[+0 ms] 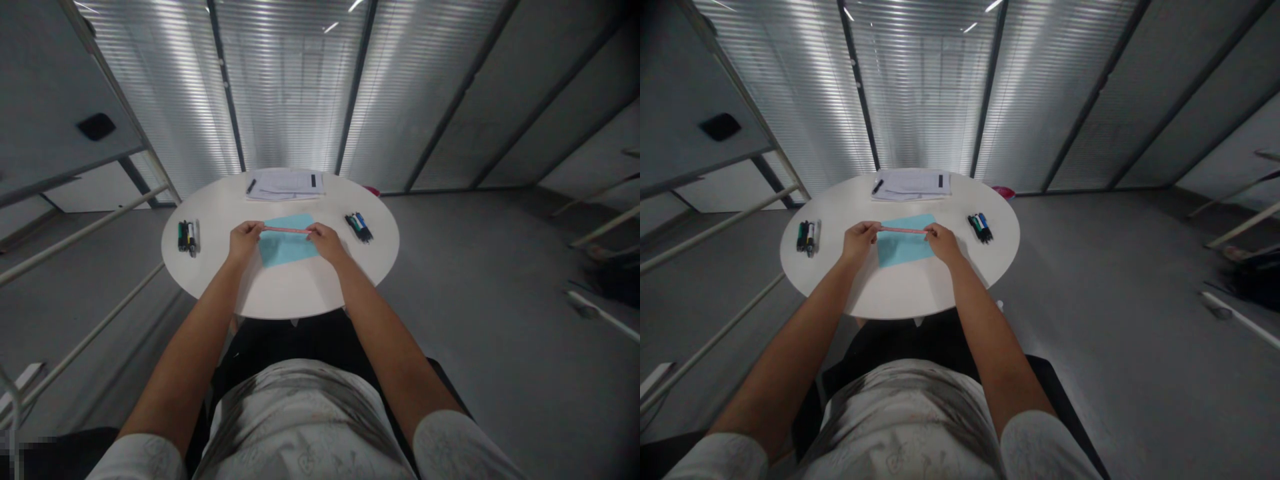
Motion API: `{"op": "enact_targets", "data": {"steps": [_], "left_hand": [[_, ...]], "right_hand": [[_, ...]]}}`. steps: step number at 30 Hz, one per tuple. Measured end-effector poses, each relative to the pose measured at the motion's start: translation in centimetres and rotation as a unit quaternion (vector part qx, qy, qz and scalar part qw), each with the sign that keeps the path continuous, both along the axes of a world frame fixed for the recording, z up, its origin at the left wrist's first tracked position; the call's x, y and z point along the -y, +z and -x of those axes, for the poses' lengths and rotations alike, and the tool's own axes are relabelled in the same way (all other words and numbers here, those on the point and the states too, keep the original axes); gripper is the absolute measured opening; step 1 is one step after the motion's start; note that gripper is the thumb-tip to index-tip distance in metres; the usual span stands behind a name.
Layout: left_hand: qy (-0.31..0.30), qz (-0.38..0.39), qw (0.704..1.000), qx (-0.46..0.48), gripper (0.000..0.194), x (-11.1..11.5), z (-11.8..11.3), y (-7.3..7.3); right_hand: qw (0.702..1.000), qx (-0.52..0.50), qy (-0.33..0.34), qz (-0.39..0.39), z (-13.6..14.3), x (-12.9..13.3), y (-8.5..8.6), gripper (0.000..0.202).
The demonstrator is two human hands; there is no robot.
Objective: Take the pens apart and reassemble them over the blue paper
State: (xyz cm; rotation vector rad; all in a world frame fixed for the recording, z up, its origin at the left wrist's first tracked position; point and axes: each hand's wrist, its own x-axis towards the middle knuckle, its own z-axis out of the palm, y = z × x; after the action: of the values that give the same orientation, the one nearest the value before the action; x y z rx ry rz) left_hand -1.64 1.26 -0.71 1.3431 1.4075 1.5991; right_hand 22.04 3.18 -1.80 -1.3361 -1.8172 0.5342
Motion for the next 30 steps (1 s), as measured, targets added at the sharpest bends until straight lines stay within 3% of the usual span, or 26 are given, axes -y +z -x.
{"op": "enact_targets", "data": {"steps": [4,10,17,25,30], "left_hand": [[0.001,-0.001,1.000,0.013,0.026,0.1,-0.1,0.1],[0.005,-0.010,1.000,-0.011,0.026,0.1,-0.3,-0.2],[-0.013,-0.007,0.999,-0.035,0.026,0.1,-0.4,-0.4],[-0.024,-0.008,0.998,-0.050,0.032,0.0,-0.4,-0.7],[-0.043,-0.007,0.999,-0.006,0.027,-0.3,-0.3,-0.9]], "right_hand": [[0.992,-0.118,0.037,0.037,0.5,0.1,0.4,0.020],[0.950,-0.265,0.086,0.141,1.0,0.7,1.5,0.025],[0.923,-0.332,0.116,0.154,0.9,0.4,1.4,0.026],[0.911,-0.363,0.100,0.169,1.0,0.4,1.4,0.023],[0.908,-0.367,0.091,0.183,0.9,0.5,1.5,0.022]]}}
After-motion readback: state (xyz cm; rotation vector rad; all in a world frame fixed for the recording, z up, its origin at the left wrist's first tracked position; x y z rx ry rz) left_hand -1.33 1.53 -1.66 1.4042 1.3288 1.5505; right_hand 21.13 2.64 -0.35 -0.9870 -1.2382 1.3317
